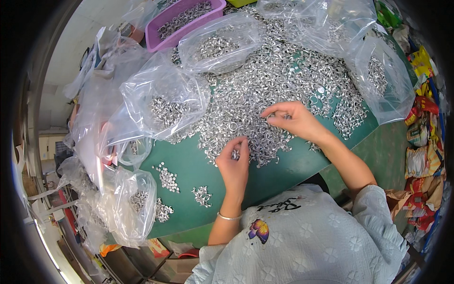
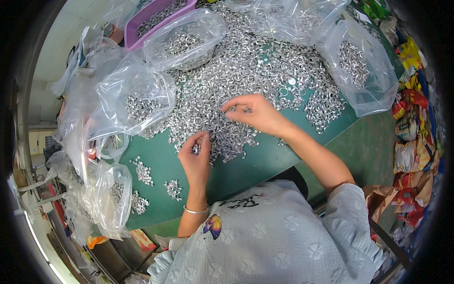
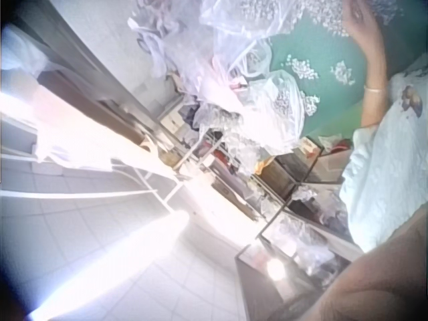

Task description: The person sorts through a pile of small metal decorative parts on a table, picking them up by hand and placing them into different plastic bags.

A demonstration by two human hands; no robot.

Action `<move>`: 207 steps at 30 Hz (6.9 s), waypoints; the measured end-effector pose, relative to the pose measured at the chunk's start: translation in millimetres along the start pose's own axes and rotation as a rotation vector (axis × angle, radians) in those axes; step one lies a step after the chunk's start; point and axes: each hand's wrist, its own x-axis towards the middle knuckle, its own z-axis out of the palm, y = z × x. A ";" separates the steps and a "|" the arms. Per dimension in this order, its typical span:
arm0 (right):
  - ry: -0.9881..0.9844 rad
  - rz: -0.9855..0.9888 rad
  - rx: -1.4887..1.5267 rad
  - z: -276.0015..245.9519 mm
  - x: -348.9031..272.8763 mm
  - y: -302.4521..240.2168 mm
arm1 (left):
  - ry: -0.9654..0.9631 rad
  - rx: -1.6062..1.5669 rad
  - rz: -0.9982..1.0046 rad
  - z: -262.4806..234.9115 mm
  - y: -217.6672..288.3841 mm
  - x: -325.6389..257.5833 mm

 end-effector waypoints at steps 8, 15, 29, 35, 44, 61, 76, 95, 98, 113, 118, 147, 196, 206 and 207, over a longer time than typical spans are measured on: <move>0.074 -0.166 -0.965 32.1 12.6 -4.3 | -0.088 0.631 0.362 5.6 6.1 40.1; 0.075 -0.136 -0.893 22.9 10.9 -10.6 | -0.211 0.760 0.393 3.1 12.8 46.8; 0.071 -0.150 -0.973 28.9 23.8 -7.1 | -0.483 -1.303 -0.289 -43.9 -6.9 42.9; 0.154 -0.219 -0.799 18.6 18.0 -9.8 | -0.238 -0.848 -0.340 -35.5 -11.7 42.0; 0.117 -0.254 -0.869 19.4 27.6 -6.2 | -0.119 0.653 0.411 -14.6 -0.3 48.3; -0.155 -0.265 -1.179 22.7 7.8 -13.6 | -0.406 0.767 0.686 -33.1 -7.8 66.6; -0.129 -0.264 -1.101 24.5 7.6 -9.3 | -0.515 -1.037 -0.452 -39.5 -12.5 64.1; -0.006 -0.177 -0.181 24.5 15.3 0.7 | -0.215 -0.840 -0.505 -30.4 -14.2 33.2; -0.039 -0.106 -0.765 36.8 10.3 -1.8 | -0.160 -0.068 -0.019 -21.8 -14.4 41.7; 0.145 0.458 1.095 -2.6 13.5 -15.7 | -0.366 0.796 0.599 -18.9 3.4 67.6; -0.107 0.446 0.636 -17.1 30.8 -8.9 | -0.249 0.624 0.641 -16.2 -11.2 69.9; -0.052 -0.284 -1.091 5.9 86.0 -3.3 | -0.054 0.387 0.490 -18.3 -3.4 46.2; -0.129 -0.214 -1.072 62.1 103.5 -12.5 | -0.193 -1.393 -0.611 -50.1 -27.2 68.9; -0.190 0.066 0.486 25.2 95.9 -13.4 | -0.046 -1.677 -0.666 -46.0 -25.7 50.6; -0.228 0.224 0.785 20.4 92.1 -16.8 | -0.022 -1.562 -0.643 -45.1 -26.1 49.1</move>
